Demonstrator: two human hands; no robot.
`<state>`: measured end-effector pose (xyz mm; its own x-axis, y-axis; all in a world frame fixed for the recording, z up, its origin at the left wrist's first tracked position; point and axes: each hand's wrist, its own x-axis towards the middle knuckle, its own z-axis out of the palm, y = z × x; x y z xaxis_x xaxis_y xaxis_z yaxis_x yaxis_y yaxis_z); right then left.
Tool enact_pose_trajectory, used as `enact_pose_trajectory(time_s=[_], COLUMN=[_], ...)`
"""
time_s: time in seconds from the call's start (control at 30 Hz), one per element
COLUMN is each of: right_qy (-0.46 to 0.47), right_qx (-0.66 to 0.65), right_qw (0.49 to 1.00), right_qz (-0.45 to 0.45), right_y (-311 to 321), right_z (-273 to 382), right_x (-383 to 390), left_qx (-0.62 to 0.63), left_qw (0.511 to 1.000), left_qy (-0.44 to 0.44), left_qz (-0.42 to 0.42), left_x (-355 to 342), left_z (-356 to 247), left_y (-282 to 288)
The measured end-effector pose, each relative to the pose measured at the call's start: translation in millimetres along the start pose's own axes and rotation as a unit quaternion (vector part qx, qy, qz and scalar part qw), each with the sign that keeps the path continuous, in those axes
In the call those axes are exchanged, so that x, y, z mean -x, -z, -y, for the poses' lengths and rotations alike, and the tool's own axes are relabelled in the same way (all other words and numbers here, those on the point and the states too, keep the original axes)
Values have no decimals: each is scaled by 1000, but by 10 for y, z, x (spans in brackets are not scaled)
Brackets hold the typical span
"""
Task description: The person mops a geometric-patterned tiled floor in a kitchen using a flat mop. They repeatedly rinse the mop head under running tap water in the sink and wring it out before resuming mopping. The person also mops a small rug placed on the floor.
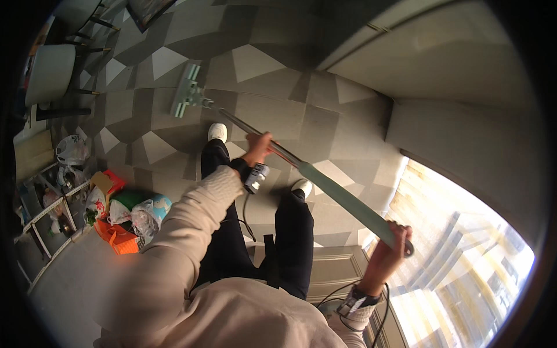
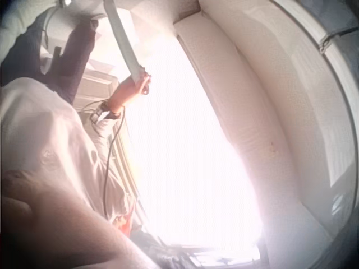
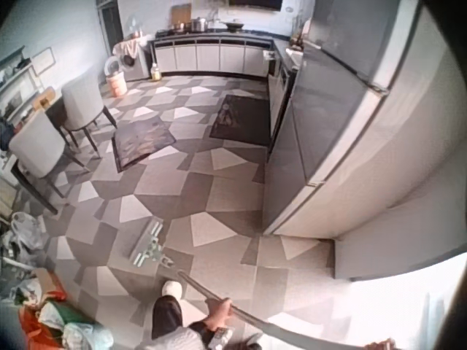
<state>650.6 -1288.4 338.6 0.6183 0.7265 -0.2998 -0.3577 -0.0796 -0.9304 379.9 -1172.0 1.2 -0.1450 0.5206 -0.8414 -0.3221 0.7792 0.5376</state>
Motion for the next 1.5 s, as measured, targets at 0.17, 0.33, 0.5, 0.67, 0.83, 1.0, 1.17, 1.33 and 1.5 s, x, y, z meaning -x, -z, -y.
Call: enact_pose_trajectory(time_s=[0.17, 0.33, 0.5, 0.67, 0.83, 1.0, 1.17, 1.33, 1.5], right_qy=[88, 215, 339, 332, 258, 54, -14, -46, -29], right_qx=[60, 109, 96, 5, -104, -98, -81, -94, -73], right_qw=[986, 944, 847, 875, 924, 994, 996, 994, 992], right_qz=[-129, -225, -398, -353, -262, 10, 42, -34, -102], right_y=[2076, 3141, 3281, 2680, 1558, 610, 864, 2294, 3866], right_z=[1438, 2533, 2512, 1968, 1063, 518, 639, 1054, 1699], right_x=[418, 1207, 993, 248, -69, -103, -352, -664, -719], left_qx=[-182, -296, -212, -128, 15, 76, 98, -94, -313], left_qw=[978, 917, 944, 974, 988, 996, 995, 992, 932], left_qy=[10, 60, 83, 54, 11, -3, -4, -26, -178], left_qz=[103, 262, 237, 177, 155, 55, 23, 80, 46], left_x=[1923, 3422, 3561, 2664, 1704, 675, 405, 866, 1773], left_z=[1069, 1789, 1902, 1390, 633, -282, -139, 978, 2143], left_y=[-1927, -2913, -3062, -2787, -1938, -1051, -1351, -2552, -3799])
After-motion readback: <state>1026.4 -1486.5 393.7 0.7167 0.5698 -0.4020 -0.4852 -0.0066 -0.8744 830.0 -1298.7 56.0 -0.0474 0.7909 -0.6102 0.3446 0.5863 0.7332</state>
